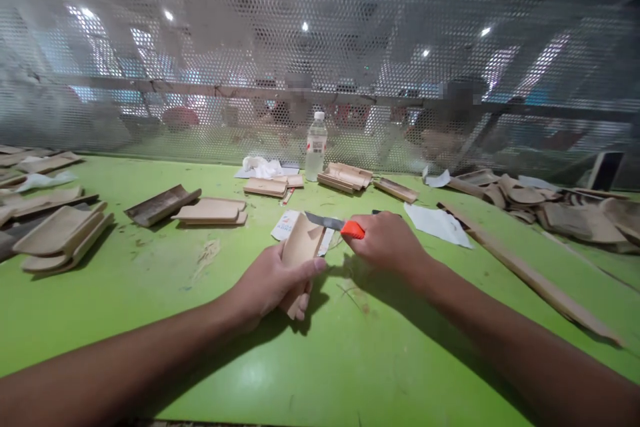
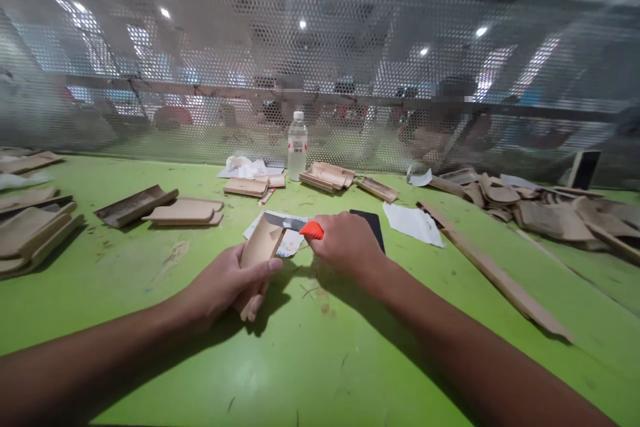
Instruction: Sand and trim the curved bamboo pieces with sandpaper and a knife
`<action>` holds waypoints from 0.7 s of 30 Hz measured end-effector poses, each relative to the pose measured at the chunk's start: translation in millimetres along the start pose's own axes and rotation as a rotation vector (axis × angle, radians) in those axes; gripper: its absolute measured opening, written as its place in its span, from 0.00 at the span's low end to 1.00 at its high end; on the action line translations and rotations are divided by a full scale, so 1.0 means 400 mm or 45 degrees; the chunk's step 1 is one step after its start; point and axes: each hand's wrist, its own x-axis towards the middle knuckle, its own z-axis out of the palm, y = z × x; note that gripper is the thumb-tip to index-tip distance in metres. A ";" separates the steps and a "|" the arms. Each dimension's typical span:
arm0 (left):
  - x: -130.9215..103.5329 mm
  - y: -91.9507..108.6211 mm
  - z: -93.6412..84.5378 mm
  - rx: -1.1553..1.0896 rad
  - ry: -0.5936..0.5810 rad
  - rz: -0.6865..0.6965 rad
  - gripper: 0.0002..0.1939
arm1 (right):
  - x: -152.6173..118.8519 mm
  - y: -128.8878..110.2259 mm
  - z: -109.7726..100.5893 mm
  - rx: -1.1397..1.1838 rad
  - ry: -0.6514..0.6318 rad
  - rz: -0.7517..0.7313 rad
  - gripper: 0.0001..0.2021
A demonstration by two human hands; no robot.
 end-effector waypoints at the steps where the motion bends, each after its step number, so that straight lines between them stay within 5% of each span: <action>1: 0.000 0.000 0.000 0.001 0.016 0.007 0.27 | -0.001 0.002 0.004 0.001 -0.008 -0.009 0.16; 21: 0.014 -0.008 -0.011 0.078 0.115 0.031 0.17 | -0.020 -0.046 0.046 -0.075 -0.179 -0.097 0.11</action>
